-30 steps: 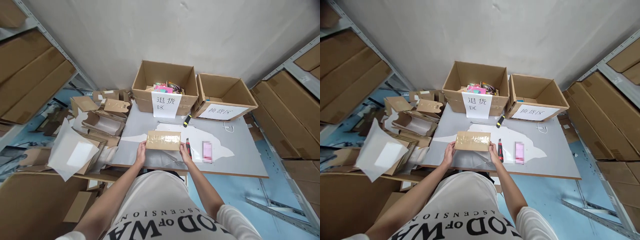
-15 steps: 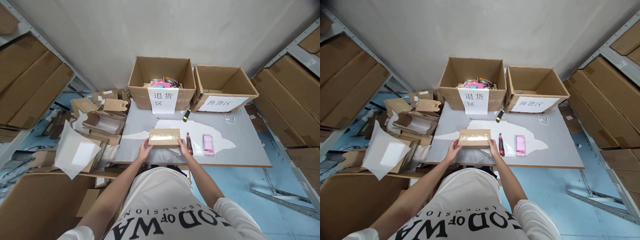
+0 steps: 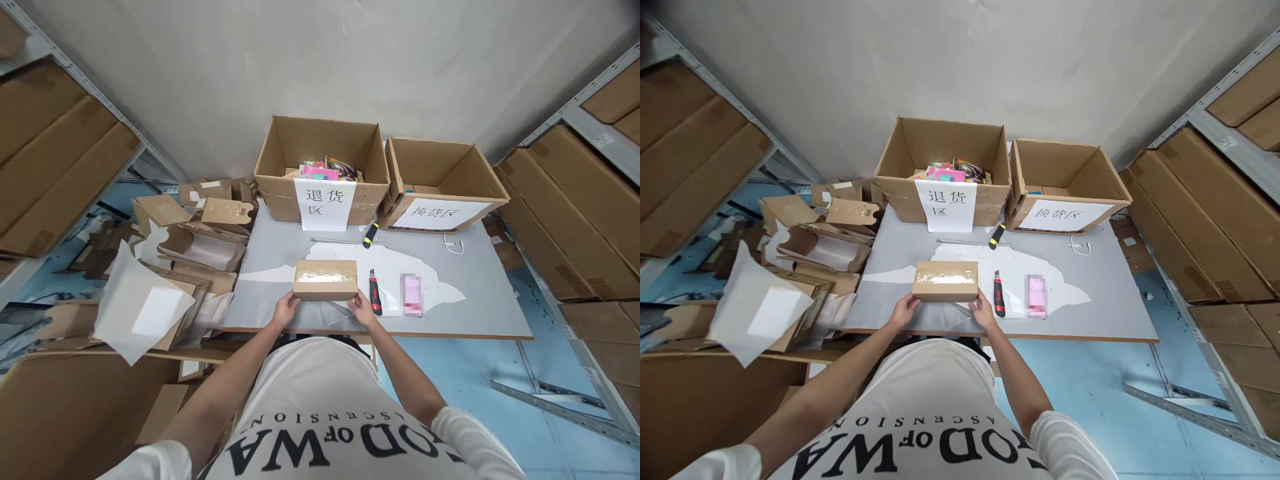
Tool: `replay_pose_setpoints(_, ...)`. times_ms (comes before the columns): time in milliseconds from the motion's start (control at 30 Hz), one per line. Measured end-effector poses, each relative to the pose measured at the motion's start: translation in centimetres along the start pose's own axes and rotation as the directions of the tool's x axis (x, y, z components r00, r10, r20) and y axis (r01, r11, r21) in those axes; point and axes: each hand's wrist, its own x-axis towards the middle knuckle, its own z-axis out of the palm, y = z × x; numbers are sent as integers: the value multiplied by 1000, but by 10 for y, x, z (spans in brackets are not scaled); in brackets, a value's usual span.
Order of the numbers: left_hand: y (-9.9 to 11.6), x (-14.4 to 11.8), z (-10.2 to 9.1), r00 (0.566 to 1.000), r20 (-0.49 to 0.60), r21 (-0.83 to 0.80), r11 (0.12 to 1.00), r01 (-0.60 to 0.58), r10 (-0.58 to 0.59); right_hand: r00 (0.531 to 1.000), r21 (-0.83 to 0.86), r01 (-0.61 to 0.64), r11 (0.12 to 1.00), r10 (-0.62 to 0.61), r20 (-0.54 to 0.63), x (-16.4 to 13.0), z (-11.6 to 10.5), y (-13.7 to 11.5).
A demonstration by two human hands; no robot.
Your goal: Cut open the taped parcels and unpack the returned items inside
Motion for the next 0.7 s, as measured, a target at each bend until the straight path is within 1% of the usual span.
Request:
replay_pose_setpoints(100,6,-1,0,999,6,27,999,-41,41,998,41,-62,997,62,12,2,0,-12)
replay_pose_setpoints(200,20,-5,-2,998,8,40,997,-65,65,997,-52,-75,996,74,-12,3,-12,-31)
replay_pose_setpoints(300,36,-8,-2,995,-12,55,993,-101,102,995,-149,-92,984,87,-40,8,-25,-53)
replay_pose_setpoints(433,48,-5,1,988,-47,27,989,-145,146,985,-212,-119,970,90,-144,20,-31,-75)
replay_pose_setpoints(533,49,1,3,989,-51,-5,990,-139,139,974,-265,-158,951,106,-201,28,-30,-78)
replay_pose_setpoints(700,38,9,2,993,-42,-51,993,-109,107,973,-339,-201,919,146,-181,31,-27,-65)
